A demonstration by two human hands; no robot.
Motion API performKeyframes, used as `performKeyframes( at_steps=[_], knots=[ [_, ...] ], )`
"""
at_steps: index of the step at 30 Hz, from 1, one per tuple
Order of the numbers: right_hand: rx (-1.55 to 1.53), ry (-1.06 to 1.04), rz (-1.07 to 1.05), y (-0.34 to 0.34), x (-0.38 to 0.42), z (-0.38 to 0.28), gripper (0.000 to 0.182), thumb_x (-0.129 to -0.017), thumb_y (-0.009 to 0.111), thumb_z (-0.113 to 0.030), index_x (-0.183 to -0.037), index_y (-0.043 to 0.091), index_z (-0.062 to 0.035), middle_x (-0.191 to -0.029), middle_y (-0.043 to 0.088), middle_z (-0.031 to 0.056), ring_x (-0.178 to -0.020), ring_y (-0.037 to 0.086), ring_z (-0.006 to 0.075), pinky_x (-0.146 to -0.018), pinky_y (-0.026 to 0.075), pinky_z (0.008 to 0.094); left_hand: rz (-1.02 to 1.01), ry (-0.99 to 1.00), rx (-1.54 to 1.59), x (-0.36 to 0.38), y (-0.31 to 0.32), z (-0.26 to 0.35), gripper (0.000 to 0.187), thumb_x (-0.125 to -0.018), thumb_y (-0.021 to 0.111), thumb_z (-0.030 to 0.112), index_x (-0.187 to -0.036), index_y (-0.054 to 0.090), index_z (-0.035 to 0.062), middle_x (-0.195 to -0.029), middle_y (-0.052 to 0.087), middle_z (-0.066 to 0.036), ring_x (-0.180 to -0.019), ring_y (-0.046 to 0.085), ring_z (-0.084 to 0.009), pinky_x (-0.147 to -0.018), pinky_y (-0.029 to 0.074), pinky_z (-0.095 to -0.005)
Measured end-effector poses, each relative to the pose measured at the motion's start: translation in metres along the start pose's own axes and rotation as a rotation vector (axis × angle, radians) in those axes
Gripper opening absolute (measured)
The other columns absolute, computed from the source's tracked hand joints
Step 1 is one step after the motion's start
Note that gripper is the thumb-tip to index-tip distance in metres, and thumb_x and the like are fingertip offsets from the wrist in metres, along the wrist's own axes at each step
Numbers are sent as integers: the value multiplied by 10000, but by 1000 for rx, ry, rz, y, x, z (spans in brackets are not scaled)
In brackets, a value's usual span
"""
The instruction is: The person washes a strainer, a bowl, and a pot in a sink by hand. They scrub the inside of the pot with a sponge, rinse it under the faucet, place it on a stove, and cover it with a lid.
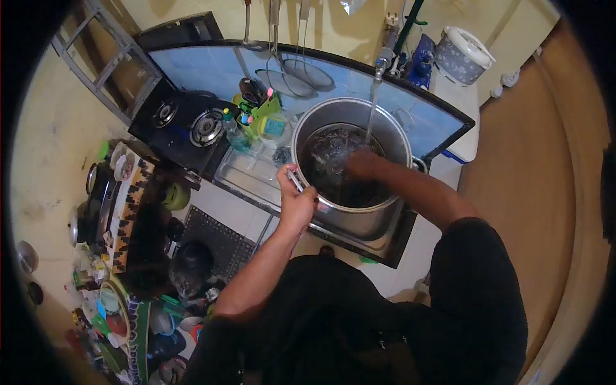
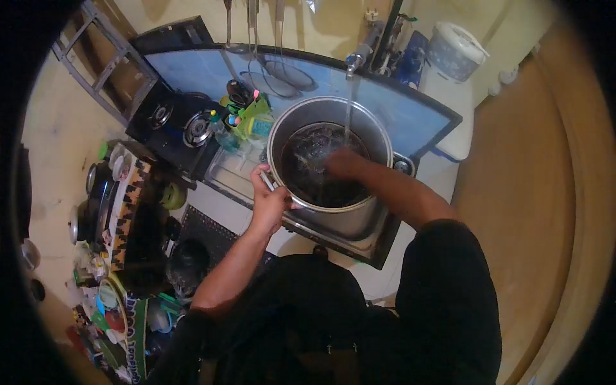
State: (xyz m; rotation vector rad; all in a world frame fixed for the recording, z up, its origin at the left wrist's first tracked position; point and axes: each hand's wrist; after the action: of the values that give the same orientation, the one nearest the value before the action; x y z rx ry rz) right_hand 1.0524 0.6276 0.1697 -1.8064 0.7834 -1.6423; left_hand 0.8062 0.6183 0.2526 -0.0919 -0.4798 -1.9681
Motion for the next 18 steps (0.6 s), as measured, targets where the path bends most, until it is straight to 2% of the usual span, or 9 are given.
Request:
performKeyframes(
  at_steps=[2, 3, 4, 6, 9, 11, 13, 15, 18],
  knots=[
    [215, -550, 517, 5, -11, -3, 530, -817, 635, -337, -1288, 561, -106, -1398, 455, 197, -1297, 432, 344, -1068, 340, 475, -18, 30, 65, 3, 1, -5, 639, -753, 453, -125, -1256, 244, 209, -1025, 448, -146, -673, 558, -182, -472, 558, -326],
    [210, -552, 515, 7, -14, 0, 530, -817, 635, -337, -1288, 561, -106, -1398, 455, 197, -1297, 432, 344, -1068, 340, 475, -15, 26, 63, 5, 1, -8, 639, -753, 453, -125, -1256, 244, 209, -1025, 448, -146, -673, 558, -182, -472, 558, -326],
    [162, -379, 582, 9, -14, 6, 559, -817, 635, -326, -1320, 529, -109, -1423, 428, 185, -1315, 414, 328, -1072, 334, 475, -16, 12, 68, 7, 0, -9, 636, -755, 453, -123, -1256, 244, 208, -1038, 452, -147, -678, 562, -186, -475, 561, -328],
    [128, -213, 651, 12, -25, 31, 590, -817, 635, -316, -1353, 497, -111, -1448, 401, 174, -1332, 395, 313, -1076, 328, 475, -10, 14, 81, 5, 1, -6, 632, -756, 452, -121, -1255, 244, 207, -1051, 456, -147, -684, 567, -191, -478, 564, -331],
    [353, -64, 679, 23, -34, 49, 685, -817, 639, -350, -1412, 412, -98, -1406, 451, 183, -1288, 444, 339, -1050, 364, 475, -10, 21, 46, 7, -1, -4, 620, -776, 431, -125, -1255, 245, 222, -1160, 481, -145, -798, 641, -259, -519, 587, -366],
    [272, 137, 134, 26, -16, 43, 640, -856, 591, -447, -1346, 492, -47, -1325, 523, 211, -1203, 518, 370, -1015, 406, 470, -22, -21, 79, 7, 3, -1, 621, -773, 430, -124, -1256, 247, 222, -1105, 510, -139, -772, 642, -249, -502, 576, -350],
    [53, -13, -181, -5, 36, 2, 588, -906, 503, -499, -1214, 599, -7, -1191, 602, 241, -1102, 575, 394, -971, 438, 470, -13, -15, 103, 10, 7, 6, 624, -771, 428, -125, -1257, 247, 222, -1087, 518, -138, -757, 641, -245, -497, 572, -347],
    [0, -62, -321, 19, 37, -17, 629, -909, 448, -568, -1148, 643, -20, -1161, 636, 196, -1131, 571, 349, -974, 432, 455, -6, -13, 117, 7, 5, 9, 627, -769, 427, -126, -1258, 248, 223, -1069, 526, -136, -743, 640, -242, -492, 567, -344],
    [-250, -46, -300, 18, 61, -36, 647, -897, 439, -591, -1110, 668, -25, -1144, 645, 189, -1076, 600, 341, -945, 443, 468, -15, -17, 38, 5, 3, 6, 629, -765, 420, -133, -1258, 244, 217, -1108, 515, -152, -784, 644, -249, -514, 583, -367]
  ],
)
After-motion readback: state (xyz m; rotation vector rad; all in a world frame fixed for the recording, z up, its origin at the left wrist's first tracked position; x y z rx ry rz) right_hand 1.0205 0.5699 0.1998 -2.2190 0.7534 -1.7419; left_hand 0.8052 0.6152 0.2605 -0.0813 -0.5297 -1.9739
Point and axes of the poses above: each hand's wrist, its own x-axis away from the middle knuckle, its own y-axis out of the palm, z = x × y
